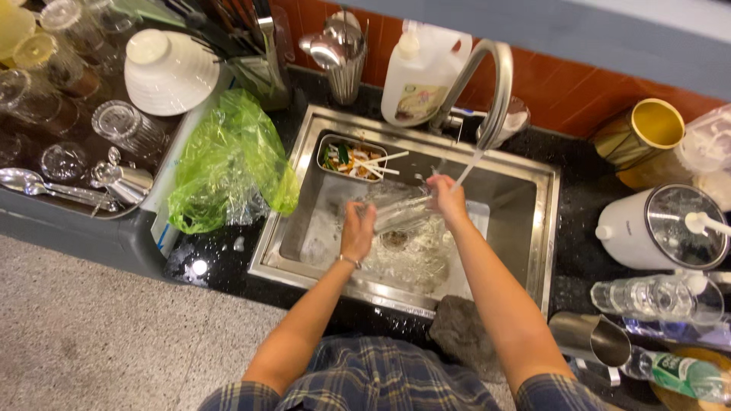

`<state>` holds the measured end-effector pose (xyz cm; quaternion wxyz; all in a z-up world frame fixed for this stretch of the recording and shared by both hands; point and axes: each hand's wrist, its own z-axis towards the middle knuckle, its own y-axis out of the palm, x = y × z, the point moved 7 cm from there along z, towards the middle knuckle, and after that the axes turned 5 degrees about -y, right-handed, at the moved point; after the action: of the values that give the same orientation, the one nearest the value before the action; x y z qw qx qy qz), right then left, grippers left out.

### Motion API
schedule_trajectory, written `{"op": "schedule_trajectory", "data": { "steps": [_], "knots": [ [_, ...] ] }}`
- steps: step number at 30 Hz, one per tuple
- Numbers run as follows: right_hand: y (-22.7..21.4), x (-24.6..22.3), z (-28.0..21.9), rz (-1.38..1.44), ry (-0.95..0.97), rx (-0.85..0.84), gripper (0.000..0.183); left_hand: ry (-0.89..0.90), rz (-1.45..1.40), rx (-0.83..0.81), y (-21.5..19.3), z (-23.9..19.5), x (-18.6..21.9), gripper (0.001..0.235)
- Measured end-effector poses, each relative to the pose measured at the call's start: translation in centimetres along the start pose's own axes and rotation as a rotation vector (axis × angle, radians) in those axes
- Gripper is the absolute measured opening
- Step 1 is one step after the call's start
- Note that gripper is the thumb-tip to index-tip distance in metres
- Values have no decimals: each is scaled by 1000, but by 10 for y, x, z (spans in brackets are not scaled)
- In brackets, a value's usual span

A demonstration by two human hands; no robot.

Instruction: The person washes several clear drinking glasses in a kitchen sink using running water and a sponge. They rinse each glass, scrub the interior and exterior, and place the cleaned glasses on a nearby shelf.

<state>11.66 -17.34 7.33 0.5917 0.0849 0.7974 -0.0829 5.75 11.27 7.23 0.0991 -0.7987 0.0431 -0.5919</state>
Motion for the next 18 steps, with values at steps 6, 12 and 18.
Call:
{"op": "schedule_trajectory", "data": {
  "steps": [6, 12, 18],
  "knots": [
    [16, -15, 13, 243, -183, -219, 21, 60, -79, 25, -5, 2, 4, 53],
    [8, -59, 3, -344, -450, -23, 35, -335, -309, -3, -6, -10, -21, 52],
    [-2, -59, -11, -612, -189, 43, 55, -305, -221, 70, -49, -14, -8, 55]
  ]
}}
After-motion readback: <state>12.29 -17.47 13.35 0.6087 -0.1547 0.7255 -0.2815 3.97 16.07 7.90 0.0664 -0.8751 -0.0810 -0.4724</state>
